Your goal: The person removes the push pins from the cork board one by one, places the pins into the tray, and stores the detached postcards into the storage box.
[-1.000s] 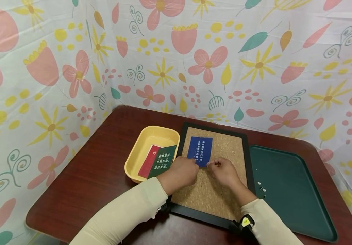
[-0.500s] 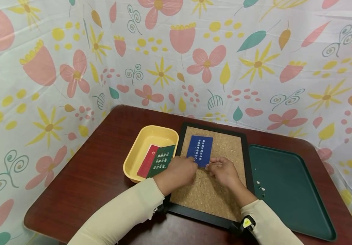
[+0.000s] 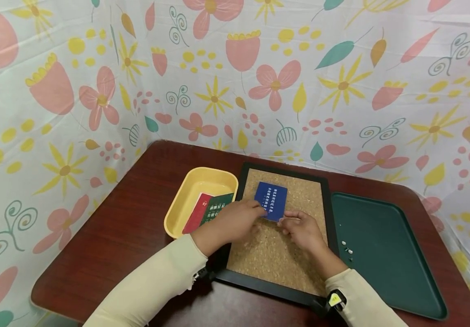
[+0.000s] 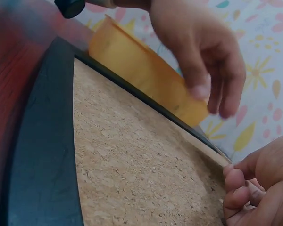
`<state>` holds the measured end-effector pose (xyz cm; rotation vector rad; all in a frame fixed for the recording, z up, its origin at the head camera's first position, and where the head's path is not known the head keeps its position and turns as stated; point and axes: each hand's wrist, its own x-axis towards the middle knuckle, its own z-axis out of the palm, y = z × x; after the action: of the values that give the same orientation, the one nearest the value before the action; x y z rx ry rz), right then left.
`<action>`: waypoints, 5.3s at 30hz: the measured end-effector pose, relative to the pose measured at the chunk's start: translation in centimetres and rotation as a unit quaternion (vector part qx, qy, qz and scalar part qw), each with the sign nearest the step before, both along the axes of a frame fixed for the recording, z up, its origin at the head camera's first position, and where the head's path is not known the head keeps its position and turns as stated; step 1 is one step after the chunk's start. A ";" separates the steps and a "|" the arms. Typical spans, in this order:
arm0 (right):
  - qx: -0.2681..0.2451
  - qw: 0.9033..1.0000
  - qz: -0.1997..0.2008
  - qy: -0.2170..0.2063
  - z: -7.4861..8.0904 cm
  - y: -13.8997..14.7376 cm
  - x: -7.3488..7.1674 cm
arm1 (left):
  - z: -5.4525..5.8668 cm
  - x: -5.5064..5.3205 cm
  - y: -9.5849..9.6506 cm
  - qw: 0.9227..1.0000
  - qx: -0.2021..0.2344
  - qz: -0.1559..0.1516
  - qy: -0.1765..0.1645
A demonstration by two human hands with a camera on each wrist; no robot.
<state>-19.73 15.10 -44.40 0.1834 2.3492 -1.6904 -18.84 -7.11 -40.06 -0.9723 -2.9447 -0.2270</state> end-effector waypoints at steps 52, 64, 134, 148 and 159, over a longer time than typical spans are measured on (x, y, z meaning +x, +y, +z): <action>-0.057 0.998 0.019 -0.002 1.3 0.1 3.8 | 0.5 -0.7 -15.8 0.915 0.163 0.358 -0.087; -0.075 0.997 0.027 -0.006 2.1 -1.3 4.6 | 0.7 -1.0 -16.0 0.913 0.180 0.351 -0.106; -0.142 0.988 0.065 0.008 2.2 -8.2 6.0 | 0.5 -1.7 -18.1 0.842 0.296 0.359 -0.274; -0.128 0.988 0.083 0.011 1.8 -8.9 6.1 | 0.4 -1.7 -18.0 0.845 0.294 0.357 -0.269; -0.126 0.988 0.085 0.005 1.9 -8.8 6.3 | 0.3 -1.7 -17.9 0.844 0.294 0.366 -0.258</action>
<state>-13.43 6.29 -42.47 -0.0685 2.0662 -1.8813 -20.51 -25.02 -39.72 0.3581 -3.0381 -1.4066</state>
